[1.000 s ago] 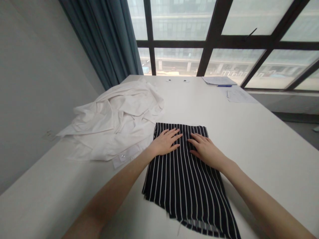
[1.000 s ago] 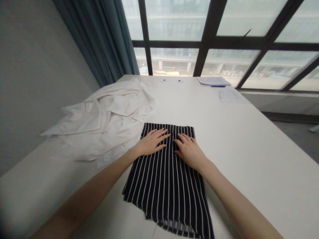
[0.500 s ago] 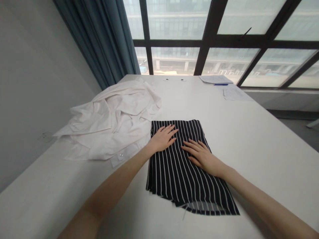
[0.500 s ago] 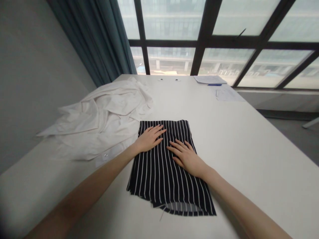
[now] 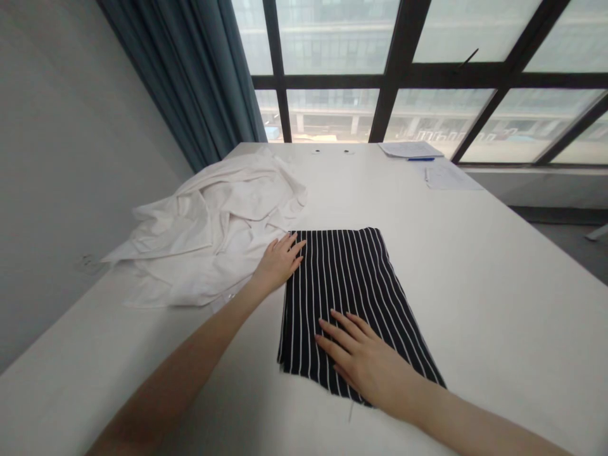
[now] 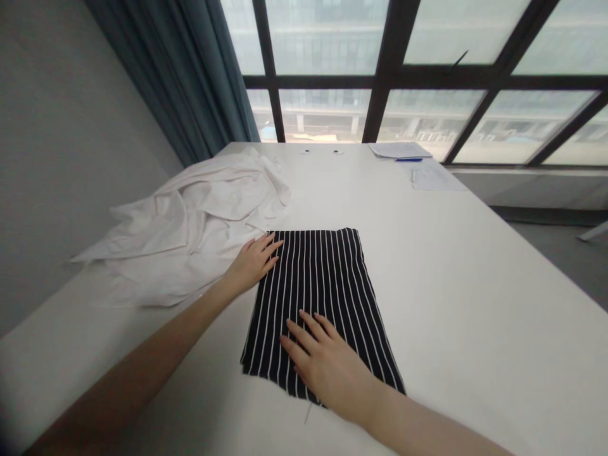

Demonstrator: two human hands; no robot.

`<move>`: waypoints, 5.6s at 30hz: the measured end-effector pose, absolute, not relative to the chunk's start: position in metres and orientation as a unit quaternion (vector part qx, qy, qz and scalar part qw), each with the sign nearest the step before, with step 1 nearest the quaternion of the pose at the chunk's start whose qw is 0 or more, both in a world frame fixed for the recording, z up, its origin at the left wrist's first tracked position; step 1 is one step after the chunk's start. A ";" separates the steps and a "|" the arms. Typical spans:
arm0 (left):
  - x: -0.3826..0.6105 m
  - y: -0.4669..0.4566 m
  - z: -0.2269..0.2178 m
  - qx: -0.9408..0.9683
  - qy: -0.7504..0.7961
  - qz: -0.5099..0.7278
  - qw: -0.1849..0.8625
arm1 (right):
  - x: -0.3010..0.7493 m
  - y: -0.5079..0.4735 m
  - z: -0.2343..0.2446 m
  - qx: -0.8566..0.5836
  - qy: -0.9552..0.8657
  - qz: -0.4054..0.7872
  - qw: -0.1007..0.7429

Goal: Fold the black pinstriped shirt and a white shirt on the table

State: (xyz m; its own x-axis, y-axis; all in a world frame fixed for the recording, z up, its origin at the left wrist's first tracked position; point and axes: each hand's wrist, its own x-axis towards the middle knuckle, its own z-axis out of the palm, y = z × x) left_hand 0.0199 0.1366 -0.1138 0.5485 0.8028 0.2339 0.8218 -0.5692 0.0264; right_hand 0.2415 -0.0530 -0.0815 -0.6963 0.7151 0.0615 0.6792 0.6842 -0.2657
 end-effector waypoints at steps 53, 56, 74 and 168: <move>0.007 0.001 -0.099 -0.970 -0.178 -0.105 -0.125 | 0.356 -0.042 -0.076 -0.576 -0.669 0.418 0.212; 0.005 0.004 -0.099 -0.968 -0.176 -0.117 -0.135 | 0.352 -0.041 -0.073 -0.589 -0.645 0.438 0.213; -0.005 0.018 -0.104 -0.861 -0.413 -0.283 -0.091 | 0.330 -0.046 -0.079 -0.489 -0.805 0.211 0.262; -0.002 0.003 -0.106 -0.943 -0.309 -0.100 -0.070 | 0.404 -0.042 -0.061 -0.550 -0.759 0.332 0.105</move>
